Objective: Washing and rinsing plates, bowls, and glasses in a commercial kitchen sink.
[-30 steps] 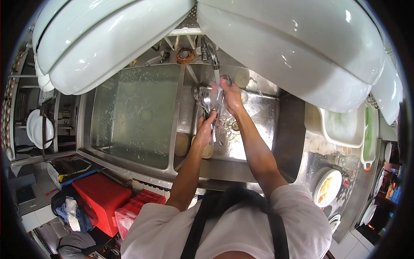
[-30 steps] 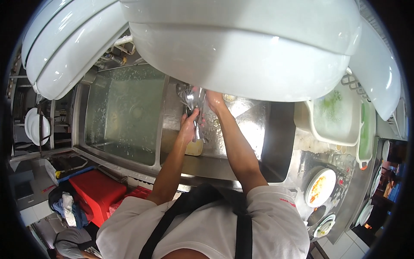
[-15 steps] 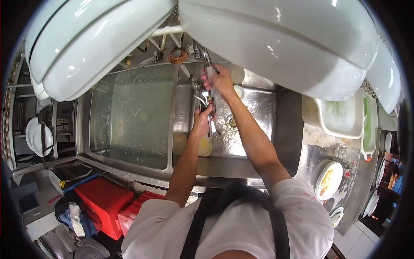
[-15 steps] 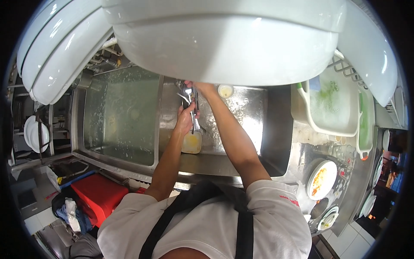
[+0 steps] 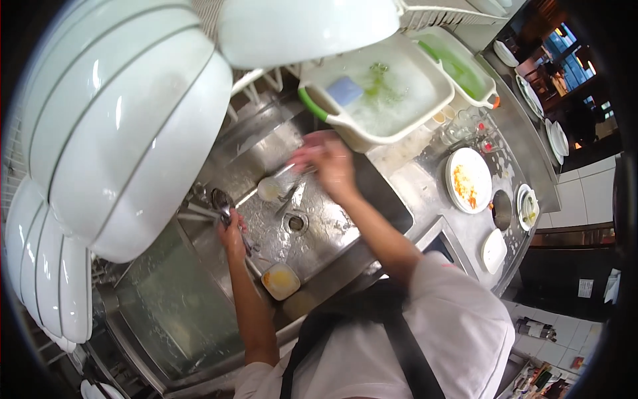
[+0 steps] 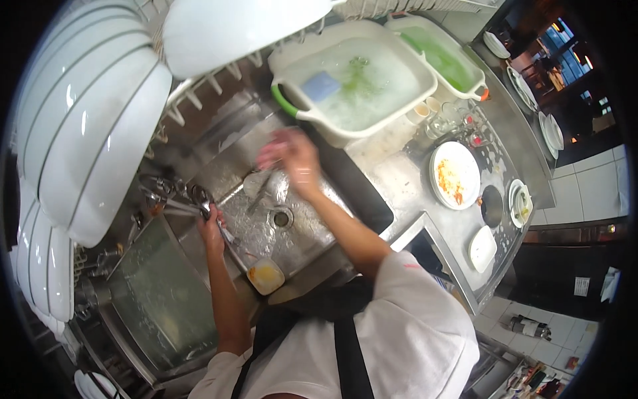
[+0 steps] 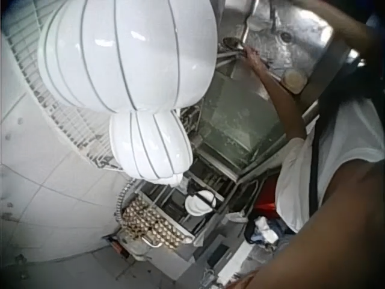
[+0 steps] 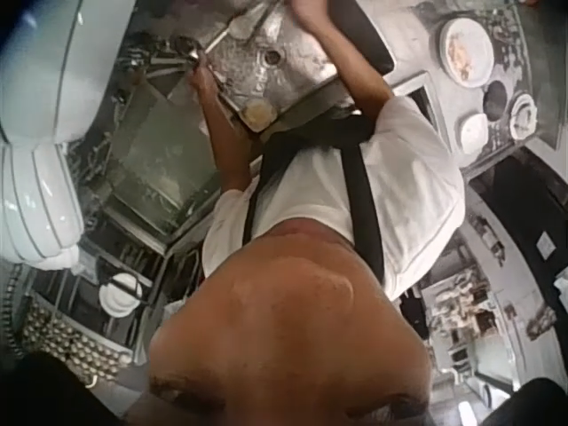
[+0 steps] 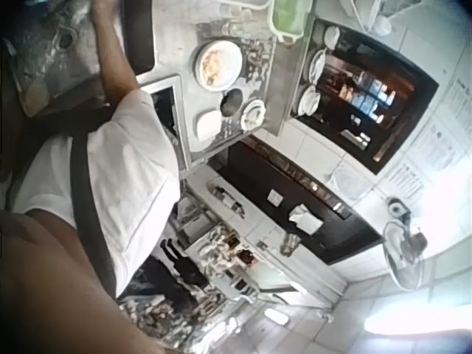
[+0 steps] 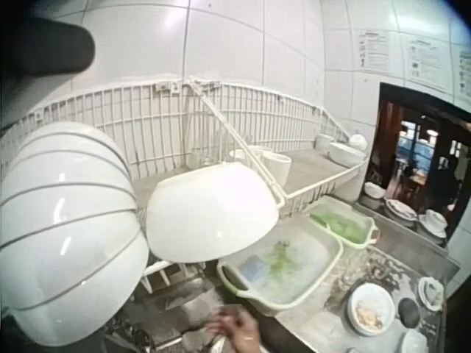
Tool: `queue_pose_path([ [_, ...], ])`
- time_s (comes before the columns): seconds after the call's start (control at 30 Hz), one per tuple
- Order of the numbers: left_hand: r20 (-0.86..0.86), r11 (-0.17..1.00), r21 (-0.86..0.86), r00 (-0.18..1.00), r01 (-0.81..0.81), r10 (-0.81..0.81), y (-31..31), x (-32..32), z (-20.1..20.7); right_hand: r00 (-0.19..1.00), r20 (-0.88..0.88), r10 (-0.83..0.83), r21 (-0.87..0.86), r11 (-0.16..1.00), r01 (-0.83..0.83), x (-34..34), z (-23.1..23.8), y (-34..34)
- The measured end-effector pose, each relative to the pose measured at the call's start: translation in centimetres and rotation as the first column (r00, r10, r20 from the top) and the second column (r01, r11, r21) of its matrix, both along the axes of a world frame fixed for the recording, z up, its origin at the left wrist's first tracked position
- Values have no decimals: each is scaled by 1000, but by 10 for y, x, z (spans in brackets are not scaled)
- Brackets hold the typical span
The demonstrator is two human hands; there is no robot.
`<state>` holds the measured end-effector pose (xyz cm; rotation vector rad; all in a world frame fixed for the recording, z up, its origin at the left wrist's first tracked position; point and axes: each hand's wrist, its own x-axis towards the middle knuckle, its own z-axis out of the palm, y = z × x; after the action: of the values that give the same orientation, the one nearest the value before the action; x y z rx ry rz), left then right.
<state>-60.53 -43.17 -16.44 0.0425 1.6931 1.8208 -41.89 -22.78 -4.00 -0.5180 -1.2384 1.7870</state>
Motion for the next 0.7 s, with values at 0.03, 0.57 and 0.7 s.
queue_pose_path([
  [0.03,-59,999,26,998,26,-25,-1,-4,5,990,17,-137,199,971,131,40,14,34],
  [0.57,76,941,336,997,-47,23,-15,5,-13,780,-216,-587,347,700,624,104,49,178],
  [0.7,50,959,219,984,-177,170,-20,21,6,927,324,188,451,831,-326,-50,-15,-47],
])
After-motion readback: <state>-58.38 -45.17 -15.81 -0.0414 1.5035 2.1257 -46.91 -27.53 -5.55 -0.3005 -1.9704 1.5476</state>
